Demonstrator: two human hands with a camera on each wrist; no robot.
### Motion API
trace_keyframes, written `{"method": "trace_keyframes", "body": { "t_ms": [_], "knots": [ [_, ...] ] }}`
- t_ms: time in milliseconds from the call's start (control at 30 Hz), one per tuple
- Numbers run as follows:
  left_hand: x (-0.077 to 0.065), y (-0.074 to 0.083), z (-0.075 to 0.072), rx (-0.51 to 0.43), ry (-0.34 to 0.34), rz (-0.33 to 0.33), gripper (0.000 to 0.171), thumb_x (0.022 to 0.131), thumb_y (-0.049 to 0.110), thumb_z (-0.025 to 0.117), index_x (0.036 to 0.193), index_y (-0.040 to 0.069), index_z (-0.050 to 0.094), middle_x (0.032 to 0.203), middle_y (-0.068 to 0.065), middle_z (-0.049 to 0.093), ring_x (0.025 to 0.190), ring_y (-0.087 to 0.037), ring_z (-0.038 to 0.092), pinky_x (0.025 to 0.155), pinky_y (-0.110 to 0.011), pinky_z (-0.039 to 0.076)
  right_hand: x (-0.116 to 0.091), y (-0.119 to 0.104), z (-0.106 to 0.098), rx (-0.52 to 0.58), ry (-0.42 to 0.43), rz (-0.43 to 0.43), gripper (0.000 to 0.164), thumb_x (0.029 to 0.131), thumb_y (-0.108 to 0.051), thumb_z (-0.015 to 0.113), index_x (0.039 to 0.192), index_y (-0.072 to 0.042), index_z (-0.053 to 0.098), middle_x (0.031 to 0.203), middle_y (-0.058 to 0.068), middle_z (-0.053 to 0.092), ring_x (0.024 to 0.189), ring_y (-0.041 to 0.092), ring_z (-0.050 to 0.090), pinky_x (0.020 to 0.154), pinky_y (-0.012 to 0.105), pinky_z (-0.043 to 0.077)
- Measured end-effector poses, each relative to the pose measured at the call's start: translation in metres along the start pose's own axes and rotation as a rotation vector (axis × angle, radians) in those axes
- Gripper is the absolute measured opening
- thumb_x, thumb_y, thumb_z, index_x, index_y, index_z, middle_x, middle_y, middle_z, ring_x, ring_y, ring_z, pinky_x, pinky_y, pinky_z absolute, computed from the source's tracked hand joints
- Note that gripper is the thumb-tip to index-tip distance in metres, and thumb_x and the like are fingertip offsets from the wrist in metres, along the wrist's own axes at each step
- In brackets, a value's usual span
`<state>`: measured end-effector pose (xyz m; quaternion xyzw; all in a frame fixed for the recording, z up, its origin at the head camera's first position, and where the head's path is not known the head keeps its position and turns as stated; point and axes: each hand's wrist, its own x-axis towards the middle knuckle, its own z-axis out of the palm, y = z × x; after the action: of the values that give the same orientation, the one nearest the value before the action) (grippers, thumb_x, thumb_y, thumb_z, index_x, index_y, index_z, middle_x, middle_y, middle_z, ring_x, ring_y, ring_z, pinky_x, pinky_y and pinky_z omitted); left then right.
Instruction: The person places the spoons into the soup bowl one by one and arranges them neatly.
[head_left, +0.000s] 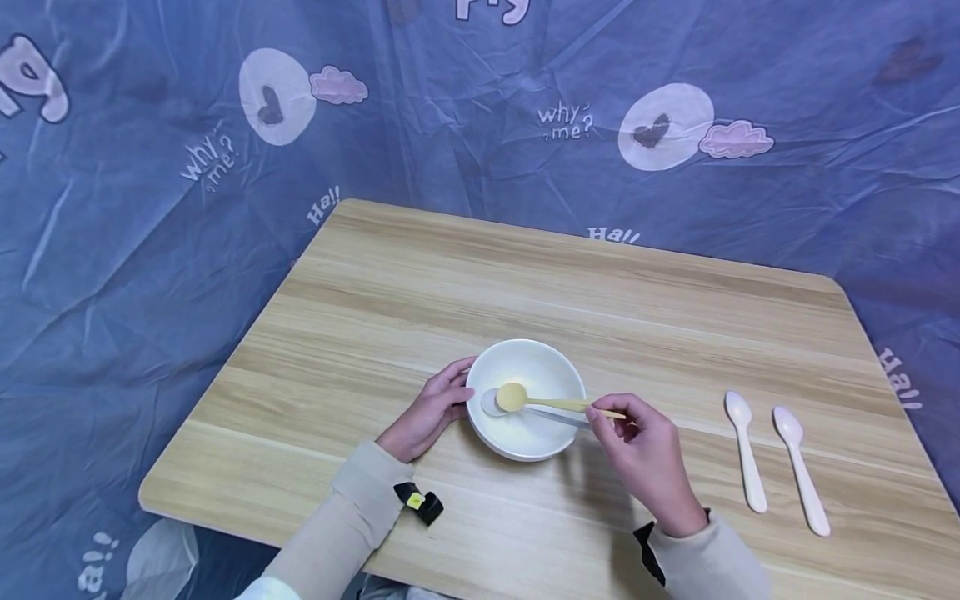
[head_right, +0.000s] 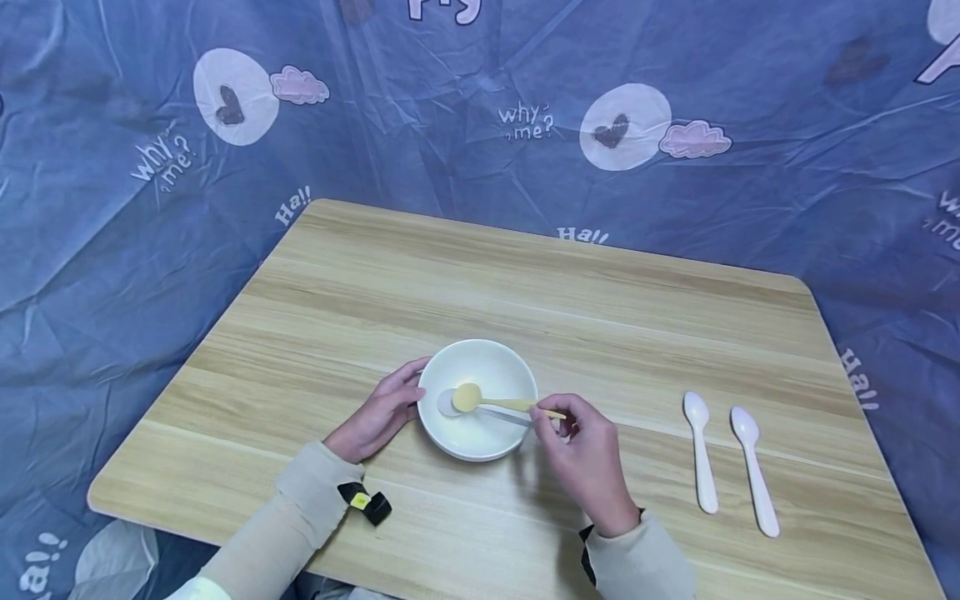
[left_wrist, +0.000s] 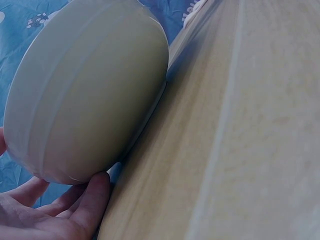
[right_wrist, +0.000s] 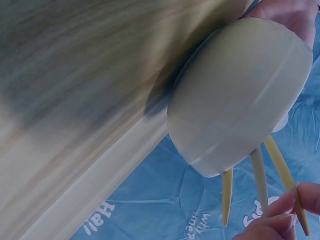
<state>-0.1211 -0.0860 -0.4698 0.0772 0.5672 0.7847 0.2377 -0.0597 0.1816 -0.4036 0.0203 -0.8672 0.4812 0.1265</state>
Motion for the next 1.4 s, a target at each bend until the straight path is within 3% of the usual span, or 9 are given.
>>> {"method": "trace_keyframes", "body": {
  "t_ms": [400,800,933,1167,1400],
  "knots": [
    [0.000,0.000,0.000,-0.002,0.000,0.001,0.061,0.091,0.009,0.045,0.147,0.003,0.024,0.149,-0.021,0.031,0.126,-0.029,0.042,0.088,-0.028,0.046,0.000,-0.001,0.001,-0.015,-0.043,-0.035,0.005,0.080,-0.007,0.072,0.083,-0.007,0.068,0.065,-0.001,0.055,0.056,0.004,0.046,0.046,0.017,0.039],
    [0.000,0.000,0.000,-0.005,0.002,-0.001,0.062,0.090,0.010,0.046,0.148,0.003,0.023,0.150,-0.021,0.030,0.126,-0.027,0.042,0.090,-0.028,0.046,0.002,0.005,0.001,-0.098,-0.074,-0.115,0.012,0.075,-0.004,0.076,0.083,-0.009,0.070,0.078,0.000,0.069,0.062,0.006,0.050,0.056,0.018,0.044],
    [0.000,-0.001,0.000,-0.003,-0.001,0.002,0.063,0.090,0.010,0.047,0.148,0.003,0.023,0.150,-0.021,0.030,0.127,-0.027,0.042,0.090,-0.028,0.046,0.001,0.007,0.002,-0.112,-0.065,-0.158,0.015,0.072,-0.002,0.077,0.082,-0.010,0.070,0.075,-0.002,0.066,0.061,0.008,0.047,0.055,0.018,0.042],
    [-0.001,0.000,0.001,-0.006,-0.001,0.007,0.063,0.090,0.011,0.047,0.148,0.003,0.023,0.150,-0.021,0.030,0.126,-0.026,0.043,0.089,-0.028,0.046,0.001,0.009,0.002,-0.135,-0.066,-0.200,0.019,0.069,-0.001,0.079,0.080,-0.013,0.069,0.065,-0.008,0.050,0.059,0.010,0.041,0.052,0.015,0.033],
    [-0.001,0.001,0.001,-0.012,-0.002,0.014,0.062,0.090,0.009,0.045,0.147,0.001,0.023,0.148,-0.023,0.031,0.125,-0.028,0.043,0.088,-0.029,0.046,0.002,0.010,0.000,-0.169,-0.090,-0.183,0.020,0.067,-0.003,0.081,0.079,-0.013,0.068,0.068,-0.007,0.054,0.060,0.013,0.042,0.054,0.015,0.033]
  ]
}}
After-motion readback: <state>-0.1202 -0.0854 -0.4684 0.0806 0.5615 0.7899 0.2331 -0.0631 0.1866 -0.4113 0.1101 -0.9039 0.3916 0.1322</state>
